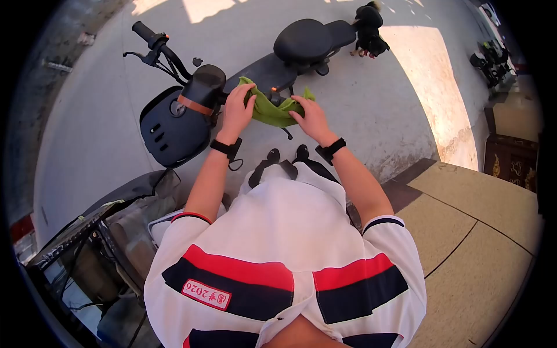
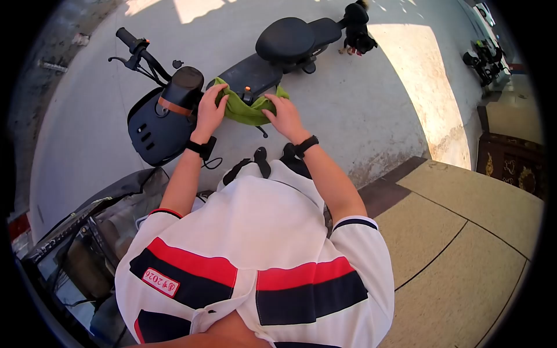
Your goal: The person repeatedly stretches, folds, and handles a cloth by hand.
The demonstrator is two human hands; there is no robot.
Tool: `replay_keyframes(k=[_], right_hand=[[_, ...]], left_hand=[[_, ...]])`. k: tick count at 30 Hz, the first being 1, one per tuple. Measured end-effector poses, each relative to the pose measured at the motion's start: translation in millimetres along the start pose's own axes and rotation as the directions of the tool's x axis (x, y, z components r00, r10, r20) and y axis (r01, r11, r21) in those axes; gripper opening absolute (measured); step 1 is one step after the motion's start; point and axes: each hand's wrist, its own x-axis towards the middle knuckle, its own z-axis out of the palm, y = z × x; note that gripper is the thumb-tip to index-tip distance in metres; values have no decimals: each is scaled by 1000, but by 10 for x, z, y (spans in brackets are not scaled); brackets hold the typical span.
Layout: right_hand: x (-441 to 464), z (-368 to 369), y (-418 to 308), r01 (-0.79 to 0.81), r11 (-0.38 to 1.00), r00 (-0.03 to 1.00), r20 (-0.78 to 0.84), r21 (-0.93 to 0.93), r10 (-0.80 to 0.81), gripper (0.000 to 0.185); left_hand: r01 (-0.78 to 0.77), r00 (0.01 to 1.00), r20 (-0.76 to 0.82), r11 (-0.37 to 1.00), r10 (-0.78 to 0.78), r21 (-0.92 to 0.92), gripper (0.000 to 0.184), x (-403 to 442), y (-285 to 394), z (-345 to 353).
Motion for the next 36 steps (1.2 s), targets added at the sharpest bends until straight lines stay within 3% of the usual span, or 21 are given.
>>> replay_keyframes(k=[2,5,8,11,13,18,21,22,26,29,32,33,36], right_hand=[[-13,41,77,79,997,994,-75,16,-78,34],[15,-85,437,41,995,985,-170,87,-26,25],[-268,-236,542,-213,976,961,-170,37,216,21],[-395,-409,587,-278,961,927,-266,-8,266,20],[-408,-416,548,-203,979,931,-306,19,199,21],[-194,-265,165,-67,977,959,-257,203,120,22],[-26,-137,-47,173,981,958,-247,88,-147,22],[15,-85,-102,188,978,959,-231,95,-162,22],[176,111,-259,225,969,964,-170,104,-205,24],[233,197,-342,255,961,956,-177,110,-233,27],[214,189,-343,263,961,957,-148,83,-249,31],[193,176,-333,258,964,960,-131,68,-248,33],[116,142,-313,227,974,967,-123,25,-222,35]], left_hand=[[-135,991,15,990,135,47,35,24,69,61],[-241,951,186,969,245,-49,36,210,309,295],[-316,889,322,945,326,-86,37,85,500,428],[-361,835,405,926,374,-111,32,58,532,556],[-370,838,400,925,372,-86,30,9,546,562],[-317,941,123,948,316,-13,27,-54,401,345],[-121,991,50,993,121,9,26,-96,273,87],[-122,993,-2,992,122,14,26,-122,196,6],[150,989,2,988,-150,-42,25,-318,48,-239],[199,977,-65,979,-201,-36,24,-411,23,-292],[147,948,-287,989,-137,14,23,-392,-149,-279],[197,923,-342,980,-179,17,20,-355,-287,-306],[209,936,-285,978,-206,-21,20,-178,-297,-400]])
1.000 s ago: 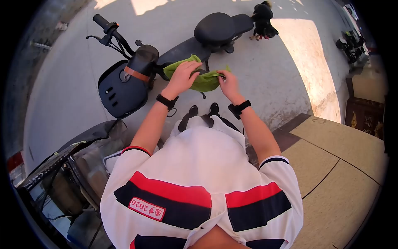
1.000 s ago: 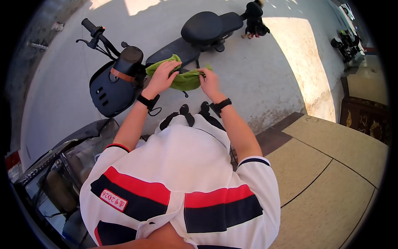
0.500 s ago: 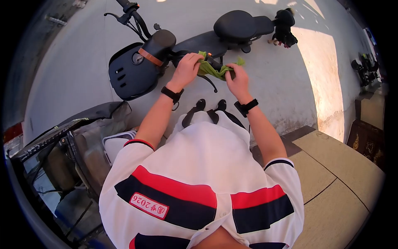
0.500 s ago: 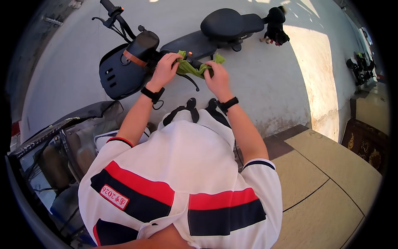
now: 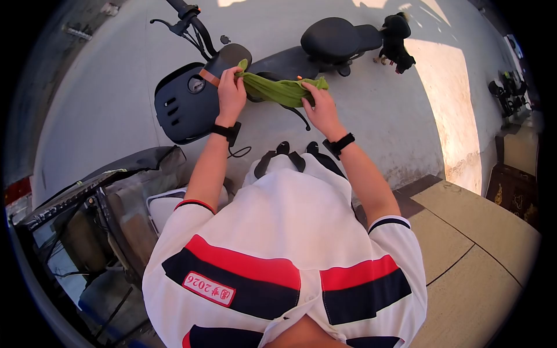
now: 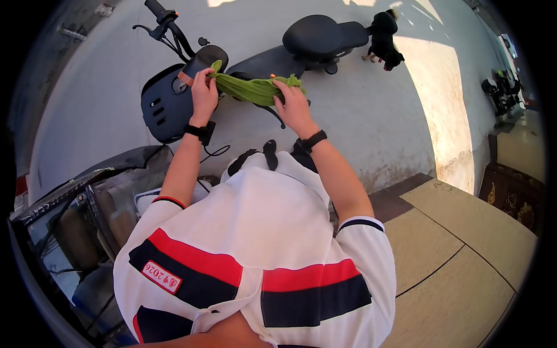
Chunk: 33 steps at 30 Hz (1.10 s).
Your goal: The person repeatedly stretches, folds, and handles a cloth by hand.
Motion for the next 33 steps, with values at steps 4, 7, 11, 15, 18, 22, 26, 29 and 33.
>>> replay_keyframes(k=[4,7,11,15,18,22,26,29,33], right_hand=[[-156,-61,63,-52,996,998,-43,-79,49,30],[-296,-160,141,-112,979,994,-39,-169,107,26],[-518,-270,281,-201,951,980,-44,-235,196,24],[-602,-328,148,-330,919,942,-10,-217,336,24],[-556,-286,-54,-269,960,962,32,-76,272,24],[-441,-114,-239,-141,990,983,114,-5,141,25],[-324,108,-238,-28,999,996,85,18,27,24],[-299,242,-193,-50,998,997,61,37,47,22],[-246,263,-176,-120,991,990,84,54,116,23]], left_hand=[[-84,992,85,992,92,-92,21,170,102,205],[-219,940,241,969,240,-113,21,138,227,452],[-461,809,364,883,461,-93,22,34,429,628],[-511,763,380,848,523,-140,22,8,516,601],[-503,751,404,849,522,-163,27,-9,463,488],[-482,796,355,868,490,-118,30,-42,330,327],[-315,886,333,946,322,-78,25,-56,164,106],[-198,942,259,977,213,-81,23,-136,0,0],[-159,974,161,987,161,-21,23,-262,-65,-34]])
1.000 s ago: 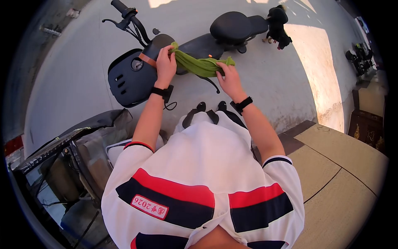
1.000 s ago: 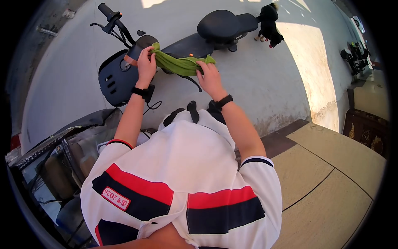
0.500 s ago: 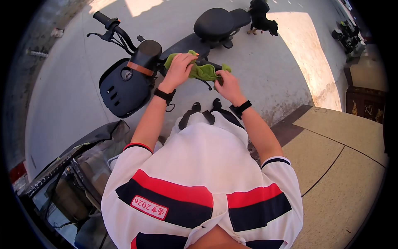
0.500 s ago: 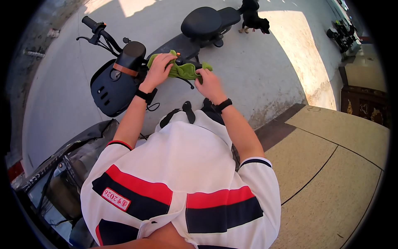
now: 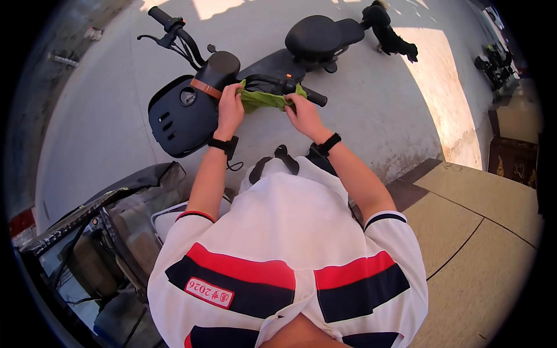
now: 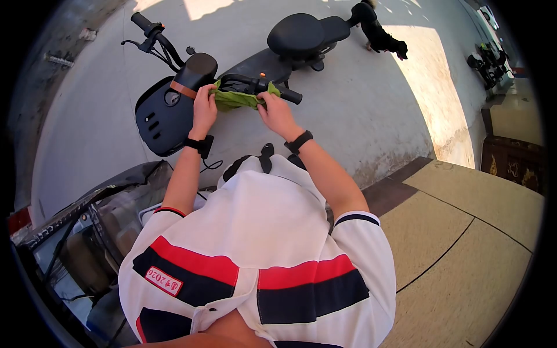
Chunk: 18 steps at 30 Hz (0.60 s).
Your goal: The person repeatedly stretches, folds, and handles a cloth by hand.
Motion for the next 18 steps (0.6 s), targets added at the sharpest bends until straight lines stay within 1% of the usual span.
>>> replay_keyframes(k=[3,5,6,8,9,12,15,16,18], right_hand=[[-21,-59,66,-13,998,999,39,-63,16,21],[-70,-125,108,-64,998,996,67,-23,65,20],[-85,-175,70,-90,996,993,82,-2,89,19],[-120,-305,4,-169,982,962,231,83,146,15],[-135,-360,-37,-213,969,938,305,122,167,13],[-183,-355,-3,-159,984,962,235,81,137,18],[-157,-303,59,-95,995,991,98,32,92,26],[-143,-273,66,-49,999,993,105,14,47,28],[-155,-185,66,37,999,992,123,-18,-35,33]], left_hand=[[55,995,-82,998,-52,33,22,34,14,23],[108,988,-114,994,-106,16,21,88,14,29],[92,987,-132,996,-90,11,21,121,19,36],[61,984,-166,998,-59,5,21,180,38,56],[105,981,-154,992,-114,-62,21,210,39,61],[119,984,-120,989,-129,-87,21,258,80,91],[81,996,-34,995,-80,50,23,184,133,182],[58,998,-8,997,-58,47,24,139,142,226],[-128,991,-15,983,131,131,24,67,153,297]])
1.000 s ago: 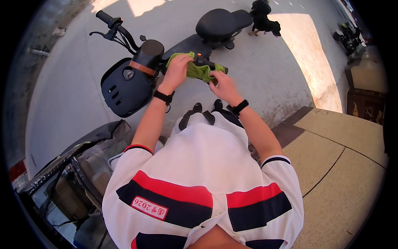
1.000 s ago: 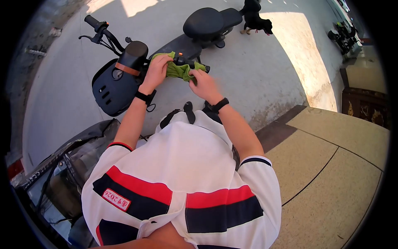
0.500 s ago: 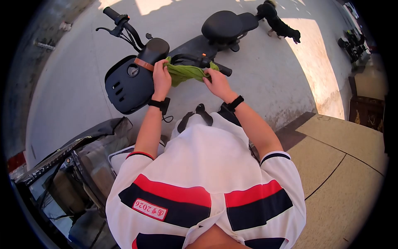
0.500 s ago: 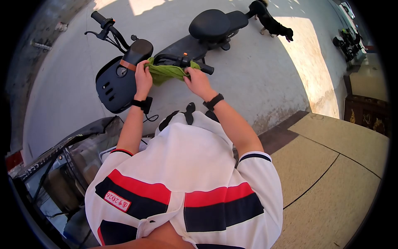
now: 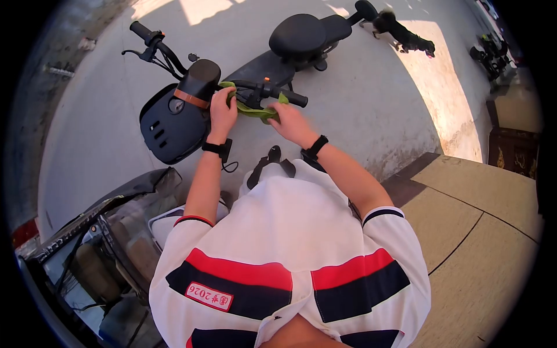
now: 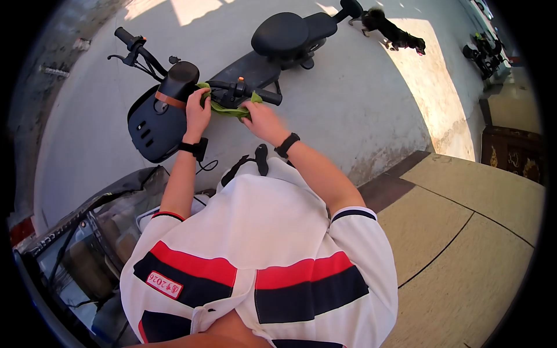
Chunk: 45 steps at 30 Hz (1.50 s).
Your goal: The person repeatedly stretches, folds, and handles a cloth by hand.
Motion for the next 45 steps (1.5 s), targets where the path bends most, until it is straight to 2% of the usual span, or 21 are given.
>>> replay_keyframes(k=[3,6,12,15,18,22,24,26,32,36,39,42,45], right_hand=[[10,153,67,22,1000,999,-37,13,-22,35],[54,202,197,35,999,999,-4,25,-35,36],[-83,76,381,-73,997,989,132,0,72,33],[-214,-68,411,-171,985,965,205,11,165,30],[-264,-184,398,-185,983,956,230,-14,183,28],[-299,-177,375,-134,991,974,183,-15,134,29],[-326,-108,349,-74,997,992,105,-4,74,31],[-313,-57,320,-87,996,991,98,3,86,35],[-191,20,143,-18,999,999,46,34,17,40],[-138,31,-36,-6,1000,996,86,-10,7,49],[-107,173,-49,60,998,998,1,7,-60,54],[-107,248,-9,39,999,999,-21,10,-38,55],[-116,298,61,-127,991,992,18,44,126,53]], left_hand=[[122,992,36,992,-122,5,23,-90,32,-10],[175,984,47,983,-172,-56,23,-116,54,-21],[79,993,98,991,-68,-108,21,-113,333,65],[123,992,55,987,-117,-105,20,-115,439,104],[187,981,81,976,-179,-113,19,-118,462,125],[163,985,75,981,-156,-103,20,-105,445,162],[214,974,104,966,-200,-144,19,-107,433,157],[253,965,116,950,-235,-181,18,-110,383,151],[222,969,149,958,-196,-184,17,-74,272,92],[203,979,72,964,-193,-173,16,-53,172,32],[263,965,44,946,-260,-191,14,2,21,-52],[235,972,62,948,-226,-214,14,83,12,-88],[130,989,106,955,-105,-267,16,150,84,-75]])
